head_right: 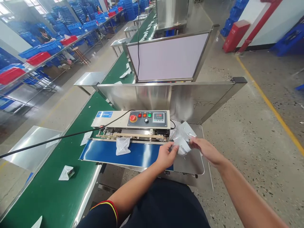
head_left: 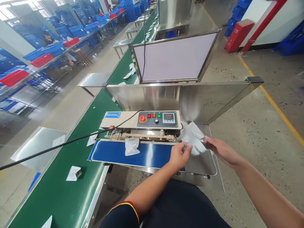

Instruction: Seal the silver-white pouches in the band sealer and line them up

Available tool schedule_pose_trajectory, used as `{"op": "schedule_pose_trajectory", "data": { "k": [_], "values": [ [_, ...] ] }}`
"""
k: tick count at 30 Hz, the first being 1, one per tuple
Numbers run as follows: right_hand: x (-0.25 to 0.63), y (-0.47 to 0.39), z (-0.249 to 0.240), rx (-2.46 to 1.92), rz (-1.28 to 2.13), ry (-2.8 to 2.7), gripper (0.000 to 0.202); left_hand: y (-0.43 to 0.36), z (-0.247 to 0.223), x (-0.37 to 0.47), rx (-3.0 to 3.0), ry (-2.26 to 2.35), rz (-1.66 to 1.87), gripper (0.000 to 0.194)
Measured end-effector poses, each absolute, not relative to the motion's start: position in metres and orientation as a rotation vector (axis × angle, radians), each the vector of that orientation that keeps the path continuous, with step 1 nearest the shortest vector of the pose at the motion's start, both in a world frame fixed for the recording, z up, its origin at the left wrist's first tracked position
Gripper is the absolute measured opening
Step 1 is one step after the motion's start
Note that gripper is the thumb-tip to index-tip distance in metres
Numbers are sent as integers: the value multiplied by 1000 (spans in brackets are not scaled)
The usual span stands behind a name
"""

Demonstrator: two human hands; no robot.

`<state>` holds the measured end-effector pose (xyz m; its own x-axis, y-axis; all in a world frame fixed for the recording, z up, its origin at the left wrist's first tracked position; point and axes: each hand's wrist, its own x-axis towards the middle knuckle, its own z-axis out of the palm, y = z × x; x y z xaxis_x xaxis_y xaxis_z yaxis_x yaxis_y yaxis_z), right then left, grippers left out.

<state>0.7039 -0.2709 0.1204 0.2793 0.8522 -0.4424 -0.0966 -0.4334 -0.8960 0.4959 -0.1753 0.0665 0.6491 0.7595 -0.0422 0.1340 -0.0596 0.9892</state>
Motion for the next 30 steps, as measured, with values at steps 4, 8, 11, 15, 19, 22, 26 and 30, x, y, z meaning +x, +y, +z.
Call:
{"op": "schedule_pose_trajectory", "data": {
  "k": [4,8,11,15,19,22,26,30],
  "values": [
    [674,-297,86,-1762,1037,-656,66,-183,48,484,1352,851,564,56],
    [658,-299,49,-1892,909,-417,57,-184,34,482,1279,997,496,58],
    [653,-284,35,-1832,994,-211,55,-178,22,486,1073,1180,484,57],
    [640,-253,29,-1826,1062,-230,45,-161,14,480,966,1240,540,52],
    [630,-225,31,-1814,1190,-331,36,-146,17,454,935,1244,601,54],
    [656,-216,33,-1938,1196,-447,32,-144,24,428,945,1270,727,53],
    [732,-213,26,-2632,890,-718,28,-151,37,394,1034,1449,1024,51],
    [775,-208,15,-2762,954,-852,24,-164,49,376,1154,1474,1117,47]
  ]
}}
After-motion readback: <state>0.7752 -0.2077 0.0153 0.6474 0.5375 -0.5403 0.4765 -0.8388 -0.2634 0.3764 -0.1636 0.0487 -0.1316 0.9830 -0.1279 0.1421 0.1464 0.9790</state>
